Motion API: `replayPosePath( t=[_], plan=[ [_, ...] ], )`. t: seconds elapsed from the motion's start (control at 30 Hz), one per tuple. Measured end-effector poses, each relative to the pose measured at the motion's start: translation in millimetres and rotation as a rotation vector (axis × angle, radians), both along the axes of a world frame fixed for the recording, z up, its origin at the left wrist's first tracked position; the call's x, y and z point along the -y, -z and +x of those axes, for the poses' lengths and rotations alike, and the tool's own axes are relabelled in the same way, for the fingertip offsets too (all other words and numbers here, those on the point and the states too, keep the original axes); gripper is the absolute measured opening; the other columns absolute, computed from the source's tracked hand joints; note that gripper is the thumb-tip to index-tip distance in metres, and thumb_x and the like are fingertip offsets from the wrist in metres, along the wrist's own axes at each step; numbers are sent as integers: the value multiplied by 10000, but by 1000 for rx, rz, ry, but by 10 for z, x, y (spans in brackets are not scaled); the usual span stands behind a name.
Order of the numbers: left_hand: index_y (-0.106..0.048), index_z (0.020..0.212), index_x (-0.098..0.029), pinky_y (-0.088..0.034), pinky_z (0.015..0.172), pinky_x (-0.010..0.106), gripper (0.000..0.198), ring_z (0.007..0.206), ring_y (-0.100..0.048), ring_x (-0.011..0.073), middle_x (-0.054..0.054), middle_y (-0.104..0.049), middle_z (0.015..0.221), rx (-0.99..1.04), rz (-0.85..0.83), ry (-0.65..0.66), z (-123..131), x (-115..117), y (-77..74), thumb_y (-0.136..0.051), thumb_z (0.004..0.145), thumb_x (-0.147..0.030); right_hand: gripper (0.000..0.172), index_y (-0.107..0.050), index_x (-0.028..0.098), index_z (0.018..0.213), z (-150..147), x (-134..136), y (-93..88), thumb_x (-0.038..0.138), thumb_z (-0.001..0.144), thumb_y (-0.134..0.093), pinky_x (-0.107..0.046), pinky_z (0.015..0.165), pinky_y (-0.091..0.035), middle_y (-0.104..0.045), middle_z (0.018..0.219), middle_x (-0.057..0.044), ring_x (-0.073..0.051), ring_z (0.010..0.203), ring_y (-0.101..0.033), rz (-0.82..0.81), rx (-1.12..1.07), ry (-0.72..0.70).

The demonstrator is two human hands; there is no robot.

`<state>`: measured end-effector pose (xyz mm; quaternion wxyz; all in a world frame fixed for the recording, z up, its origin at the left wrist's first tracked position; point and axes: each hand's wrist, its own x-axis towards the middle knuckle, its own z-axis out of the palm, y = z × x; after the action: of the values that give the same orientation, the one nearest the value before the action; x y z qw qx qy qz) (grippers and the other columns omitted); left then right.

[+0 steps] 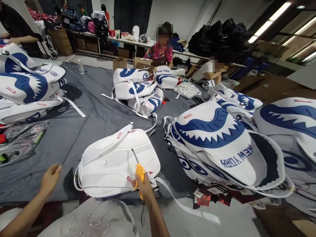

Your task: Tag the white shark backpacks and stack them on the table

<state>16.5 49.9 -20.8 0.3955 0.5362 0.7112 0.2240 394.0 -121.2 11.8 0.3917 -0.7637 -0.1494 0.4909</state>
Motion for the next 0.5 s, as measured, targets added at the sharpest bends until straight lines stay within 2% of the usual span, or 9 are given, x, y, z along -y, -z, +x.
replayPosePath(
  t=[0.03,0.07,0.1,0.17,0.23,0.33,0.4,0.5],
  plan=[
    [-533,1283,-272,-358,1118,611,631,1339,-506,390,134,-596,1393,-23,66,21,74,-99,-42,-480,789,-661,469,-519,217,1005,-51,22,-23,565,732,-675,-210,420,-370,-693,791,-53,-244,779,-695,16,-41,-5],
    [-473,1383,-261,-325,1172,525,691,1417,-423,338,121,-485,1508,-44,137,100,210,-200,-76,-515,803,-633,483,-528,214,1026,-111,42,-78,561,732,-691,-212,455,-414,-702,863,-61,-246,851,-693,52,-101,-16],
    [-405,1463,-235,-295,1196,489,759,1465,-346,315,124,-383,1578,-98,210,273,393,-291,-96,-544,813,-600,505,-540,209,1049,-176,62,-155,565,733,-706,-221,498,-459,-705,942,-73,-251,923,-684,99,-174,-35],
    [-318,1536,-212,-254,1200,526,891,1513,-214,344,145,-222,1641,-276,282,587,813,-422,-84,-641,782,-560,543,-570,194,1113,-302,117,-327,586,761,-706,-252,588,-522,-691,1079,-100,-265,1041,-654,204,-339,-100],
    [-301,1550,-187,-284,1162,561,930,1501,-227,385,193,-207,1635,-477,298,747,1161,-479,-19,-690,777,-529,566,-597,185,1161,-398,217,-433,619,805,-667,-297,667,-553,-682,1114,-116,-277,1079,-637,282,-447,-141],
    [-336,1537,-153,-375,1086,518,780,1414,-400,364,232,-402,1536,-652,384,777,1380,-485,100,-585,890,-508,571,-668,181,1086,-455,446,-350,688,832,-603,-366,818,-551,-693,1040,-109,-271,1035,-640,293,-352,-99],
    [-367,1523,-140,-419,1033,492,695,1352,-476,350,226,-493,1467,-687,434,779,1360,-469,144,-513,938,-484,596,-701,177,941,-442,596,-185,745,826,-562,-373,872,-521,-699,957,-100,-253,959,-642,258,-168,-64],
    [-413,1496,-120,-448,983,475,603,1265,-556,345,208,-547,1422,-700,390,763,1201,-418,122,-481,957,-381,677,-681,185,816,-378,722,4,830,804,-476,-347,824,-503,-687,852,-90,-238,859,-632,201,12,-24]
  ],
)
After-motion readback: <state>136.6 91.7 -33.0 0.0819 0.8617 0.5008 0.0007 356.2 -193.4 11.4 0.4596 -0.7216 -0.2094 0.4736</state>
